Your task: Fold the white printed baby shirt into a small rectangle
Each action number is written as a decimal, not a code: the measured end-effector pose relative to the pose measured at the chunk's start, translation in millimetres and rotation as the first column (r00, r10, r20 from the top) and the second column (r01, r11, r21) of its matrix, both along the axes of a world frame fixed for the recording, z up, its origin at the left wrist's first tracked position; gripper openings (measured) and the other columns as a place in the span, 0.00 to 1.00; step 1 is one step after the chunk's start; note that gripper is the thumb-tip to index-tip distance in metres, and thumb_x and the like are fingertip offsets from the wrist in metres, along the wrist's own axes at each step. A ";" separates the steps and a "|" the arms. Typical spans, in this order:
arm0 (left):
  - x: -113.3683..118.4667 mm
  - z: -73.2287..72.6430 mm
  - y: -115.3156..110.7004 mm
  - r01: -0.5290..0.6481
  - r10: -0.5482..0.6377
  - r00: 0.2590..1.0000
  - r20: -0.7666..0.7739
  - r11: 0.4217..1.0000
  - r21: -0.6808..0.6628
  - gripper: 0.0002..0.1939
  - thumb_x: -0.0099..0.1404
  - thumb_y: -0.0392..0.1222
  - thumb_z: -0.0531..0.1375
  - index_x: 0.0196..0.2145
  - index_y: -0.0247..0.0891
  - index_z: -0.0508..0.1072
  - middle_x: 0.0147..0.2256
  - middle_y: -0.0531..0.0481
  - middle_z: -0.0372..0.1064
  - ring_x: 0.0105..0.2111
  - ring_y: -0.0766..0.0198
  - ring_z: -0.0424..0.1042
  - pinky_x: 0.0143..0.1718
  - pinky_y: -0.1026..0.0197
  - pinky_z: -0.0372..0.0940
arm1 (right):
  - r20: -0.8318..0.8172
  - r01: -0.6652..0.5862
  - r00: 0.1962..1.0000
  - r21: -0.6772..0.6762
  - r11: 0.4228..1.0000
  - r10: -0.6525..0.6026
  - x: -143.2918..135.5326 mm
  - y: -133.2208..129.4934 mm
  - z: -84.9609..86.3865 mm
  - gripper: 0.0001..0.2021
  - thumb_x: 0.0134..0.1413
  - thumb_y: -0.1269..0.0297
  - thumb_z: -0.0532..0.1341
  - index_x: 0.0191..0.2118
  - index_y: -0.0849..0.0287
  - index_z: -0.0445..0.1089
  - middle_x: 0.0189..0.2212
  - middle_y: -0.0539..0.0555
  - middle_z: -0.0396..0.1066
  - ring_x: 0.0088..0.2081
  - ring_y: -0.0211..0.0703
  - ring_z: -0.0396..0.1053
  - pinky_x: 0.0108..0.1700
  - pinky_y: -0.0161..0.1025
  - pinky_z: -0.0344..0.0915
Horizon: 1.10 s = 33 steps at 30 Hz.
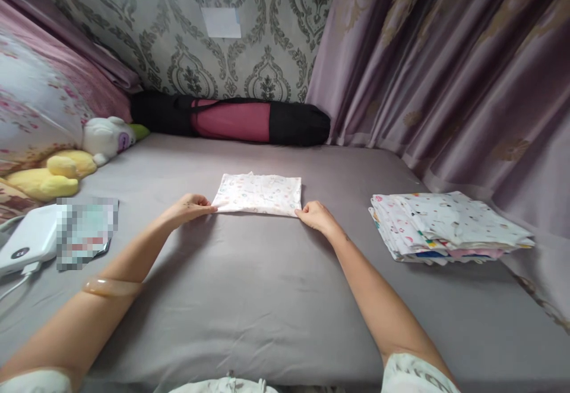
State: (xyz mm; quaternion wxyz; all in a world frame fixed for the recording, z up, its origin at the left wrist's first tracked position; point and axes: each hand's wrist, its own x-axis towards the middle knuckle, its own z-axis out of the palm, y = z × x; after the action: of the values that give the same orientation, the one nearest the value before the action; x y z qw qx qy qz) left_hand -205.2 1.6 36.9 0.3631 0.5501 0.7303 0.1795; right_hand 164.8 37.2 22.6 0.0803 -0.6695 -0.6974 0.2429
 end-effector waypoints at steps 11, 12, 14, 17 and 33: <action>65.7 -5.1 34.5 0.280 -0.110 0.919 -0.379 0.859 0.429 0.15 0.68 0.40 0.51 0.48 0.36 0.71 0.48 0.39 0.73 0.50 0.53 0.70 0.52 0.55 0.64 | 0.177 -0.154 0.980 0.371 0.916 0.093 -73.2 12.7 35.5 0.17 0.71 0.70 0.47 0.56 0.60 0.70 0.55 0.61 0.69 0.56 0.50 0.66 0.55 0.38 0.60; 78.4 -7.6 38.5 0.331 -0.155 0.903 -0.400 0.846 0.418 0.17 0.68 0.37 0.50 0.52 0.34 0.70 0.51 0.37 0.71 0.53 0.53 0.69 0.54 0.54 0.63 | 0.176 -0.215 0.972 0.384 0.898 0.158 -86.2 15.8 31.5 0.18 0.71 0.72 0.47 0.59 0.61 0.67 0.59 0.61 0.66 0.60 0.49 0.62 0.59 0.39 0.57; 101.3 -12.9 44.8 0.381 -0.179 0.866 -0.467 0.841 0.383 0.22 0.66 0.32 0.49 0.56 0.31 0.67 0.54 0.33 0.69 0.58 0.50 0.65 0.58 0.50 0.60 | 0.191 -0.285 0.955 0.391 0.875 0.226 -108.2 20.9 19.8 0.21 0.71 0.71 0.47 0.64 0.64 0.62 0.65 0.61 0.58 0.66 0.50 0.52 0.66 0.43 0.48; 121.9 -21.6 50.9 0.356 -0.117 0.839 -0.531 0.856 0.373 0.25 0.69 0.34 0.47 0.62 0.25 0.61 0.62 0.29 0.61 0.66 0.45 0.54 0.65 0.43 0.49 | 0.206 -0.298 0.950 0.372 0.879 0.235 -126.4 24.8 0.5 0.24 0.72 0.69 0.45 0.69 0.65 0.55 0.69 0.59 0.49 0.70 0.50 0.42 0.70 0.49 0.39; 119.4 -35.7 53.1 0.305 -0.073 0.803 -0.591 0.902 0.304 0.28 0.74 0.47 0.44 0.67 0.36 0.59 0.69 0.37 0.51 0.69 0.44 0.49 0.67 0.39 0.44 | 0.232 -0.277 0.951 0.337 0.900 0.205 -128.3 26.5 -16.6 0.25 0.72 0.63 0.45 0.70 0.62 0.55 0.70 0.56 0.47 0.70 0.49 0.40 0.70 0.50 0.38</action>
State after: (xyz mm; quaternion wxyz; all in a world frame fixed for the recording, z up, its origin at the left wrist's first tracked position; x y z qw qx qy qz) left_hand -85.8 54.7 1.2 0.0310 0.7098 0.6951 0.1099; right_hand 36.6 63.7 6.0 0.1051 -0.5711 -0.8125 0.0517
